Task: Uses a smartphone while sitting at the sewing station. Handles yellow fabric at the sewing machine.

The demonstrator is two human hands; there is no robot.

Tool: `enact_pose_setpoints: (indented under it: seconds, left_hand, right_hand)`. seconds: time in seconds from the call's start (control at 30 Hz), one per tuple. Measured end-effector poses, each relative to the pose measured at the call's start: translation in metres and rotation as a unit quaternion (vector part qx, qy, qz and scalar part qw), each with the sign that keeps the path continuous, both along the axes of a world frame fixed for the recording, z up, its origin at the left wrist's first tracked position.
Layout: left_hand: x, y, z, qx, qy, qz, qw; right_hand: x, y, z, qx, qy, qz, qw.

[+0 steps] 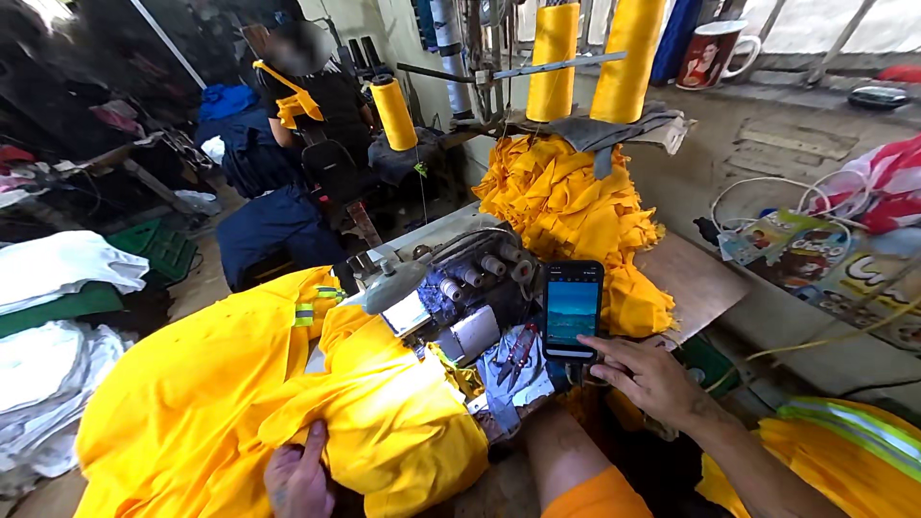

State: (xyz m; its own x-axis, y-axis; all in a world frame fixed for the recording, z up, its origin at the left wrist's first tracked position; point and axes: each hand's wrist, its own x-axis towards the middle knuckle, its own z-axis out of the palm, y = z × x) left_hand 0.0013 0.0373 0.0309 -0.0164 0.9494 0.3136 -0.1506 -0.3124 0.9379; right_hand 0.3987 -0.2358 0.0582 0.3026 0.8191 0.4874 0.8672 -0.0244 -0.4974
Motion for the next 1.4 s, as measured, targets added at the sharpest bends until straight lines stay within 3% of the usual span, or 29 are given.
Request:
enact_pose_setpoints:
  seconds: [0.4,0.63,1.0,1.1,1.27,1.4]
  left_hand:
    - [0.000,0.000,0.000,-0.007,-0.001,0.005,1.000]
    - [0.000,-0.001,0.000,-0.010,0.003,0.005,1.000]
    - [-0.001,0.001,-0.001,-0.003,-0.006,0.003,1.000]
    - [-0.003,0.004,-0.003,0.002,-0.002,0.006,1.000]
    - [0.000,0.005,0.002,-0.015,0.012,0.006,1.000]
    - [-0.008,0.005,0.009,-0.072,0.043,-0.003,0.996]
  right_hand:
    - [-0.004,0.004,0.005,-0.026,-0.010,-0.025,0.999]
    - [-0.003,0.011,0.006,-0.013,-0.098,-0.068,0.993]
    - [-0.007,0.011,0.003,-0.001,-0.080,-0.078,0.994]
    - [-0.026,0.015,0.004,0.031,-0.023,-0.069,0.997]
    - [-0.087,0.050,-0.010,0.000,0.150,0.075,0.986]
    - [-0.136,0.094,-0.009,-0.079,0.381,0.135,0.911]
